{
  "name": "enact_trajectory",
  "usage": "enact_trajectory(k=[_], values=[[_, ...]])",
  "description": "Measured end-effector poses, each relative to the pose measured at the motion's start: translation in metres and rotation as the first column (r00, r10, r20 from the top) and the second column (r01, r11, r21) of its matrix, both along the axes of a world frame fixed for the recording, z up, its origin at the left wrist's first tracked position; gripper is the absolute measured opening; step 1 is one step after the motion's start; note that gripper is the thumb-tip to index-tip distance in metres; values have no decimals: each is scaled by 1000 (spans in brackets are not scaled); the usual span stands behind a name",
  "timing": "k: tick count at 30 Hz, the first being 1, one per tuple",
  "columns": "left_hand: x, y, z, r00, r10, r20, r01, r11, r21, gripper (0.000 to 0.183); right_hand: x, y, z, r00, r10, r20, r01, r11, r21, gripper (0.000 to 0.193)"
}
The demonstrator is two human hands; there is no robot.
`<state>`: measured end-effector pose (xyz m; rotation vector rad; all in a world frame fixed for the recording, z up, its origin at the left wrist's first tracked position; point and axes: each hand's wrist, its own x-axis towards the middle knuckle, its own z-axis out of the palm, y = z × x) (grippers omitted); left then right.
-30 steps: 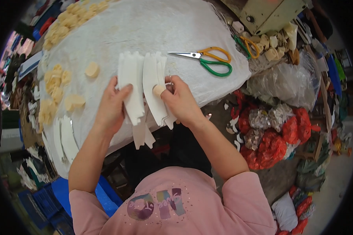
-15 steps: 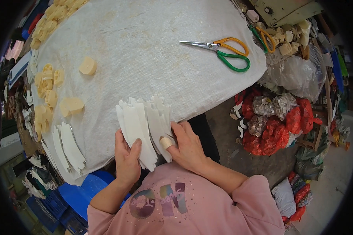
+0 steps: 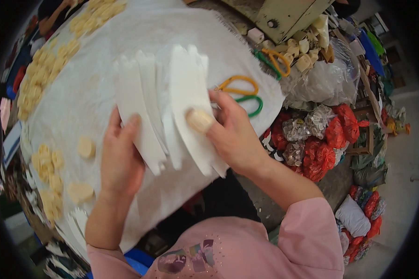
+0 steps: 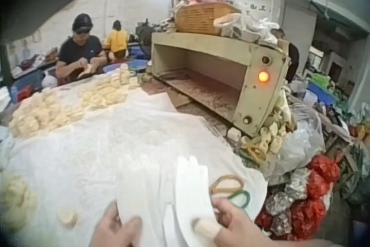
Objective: Sorting and organizing white shoe upper components and yellow heel components on a workbench.
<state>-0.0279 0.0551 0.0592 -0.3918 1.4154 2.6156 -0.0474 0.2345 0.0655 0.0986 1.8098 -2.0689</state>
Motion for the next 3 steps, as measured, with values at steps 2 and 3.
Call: enact_trajectory(k=[2, 3], values=[[-56, 2, 19, 991, 18, -130, -18, 1000, 2, 48, -47, -7, 15, 954, -62, -293, 56, 998, -27, 48], [-93, 1, 22, 986, -50, -158, 45, 998, -32, 52, -80, -6, 16, 953, -94, -289, 83, 995, -50, 49]])
